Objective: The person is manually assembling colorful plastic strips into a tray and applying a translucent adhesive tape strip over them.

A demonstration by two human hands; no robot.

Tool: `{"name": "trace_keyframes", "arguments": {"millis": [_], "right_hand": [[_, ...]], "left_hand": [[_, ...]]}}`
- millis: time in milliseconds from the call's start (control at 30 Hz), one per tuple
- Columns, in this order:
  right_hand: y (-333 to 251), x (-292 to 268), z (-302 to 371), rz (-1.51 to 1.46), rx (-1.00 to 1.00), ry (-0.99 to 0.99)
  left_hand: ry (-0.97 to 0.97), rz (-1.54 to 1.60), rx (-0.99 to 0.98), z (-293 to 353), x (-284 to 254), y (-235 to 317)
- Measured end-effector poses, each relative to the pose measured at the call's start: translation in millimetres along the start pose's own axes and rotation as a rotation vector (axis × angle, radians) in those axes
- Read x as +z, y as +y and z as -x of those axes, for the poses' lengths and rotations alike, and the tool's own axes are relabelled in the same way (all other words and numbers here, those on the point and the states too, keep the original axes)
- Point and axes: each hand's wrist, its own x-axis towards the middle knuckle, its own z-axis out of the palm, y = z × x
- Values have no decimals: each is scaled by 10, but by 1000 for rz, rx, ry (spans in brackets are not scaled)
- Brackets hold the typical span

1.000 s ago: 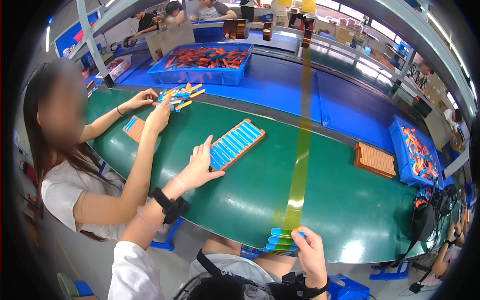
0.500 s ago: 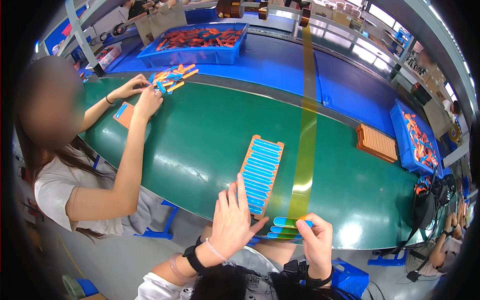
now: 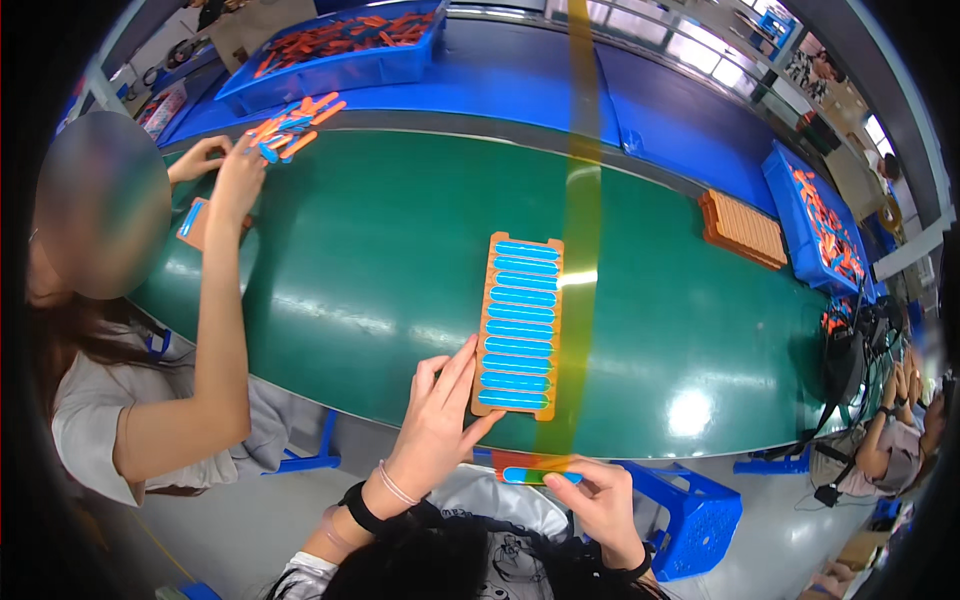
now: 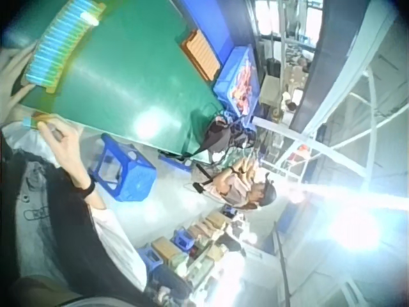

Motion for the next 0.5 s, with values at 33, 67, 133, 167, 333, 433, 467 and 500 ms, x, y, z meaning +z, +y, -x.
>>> {"name": "trace_keyframes", "arguments": {"millis": [33, 67, 133, 167, 333, 433, 467, 500], "right_hand": [[34, 11, -11, -62, -13, -21], [4, 44, -25, -100, -5, -10], [-41, 18, 5, -11, 103, 16], [-53, -9, 2, 77, 197, 29], [-117, 12, 20, -122, 197, 123], [-39, 29, -7, -232, 209, 218], [-58, 15, -23, -232, 231, 215], [-52, 13, -30, -232, 236, 231]], "left_hand": [[6, -17, 1, 17, 32, 22], [-4, -22, -20, 35, 48, 59], [-28, -34, -42, 94, 80, 129], [-42, -43, -43, 132, 106, 161], [-101, -36, -26, 212, 160, 294], [-138, -77, -21, 147, 178, 287], [-149, -67, -14, 141, 204, 282], [-131, -63, -3, 135, 231, 274]]}}
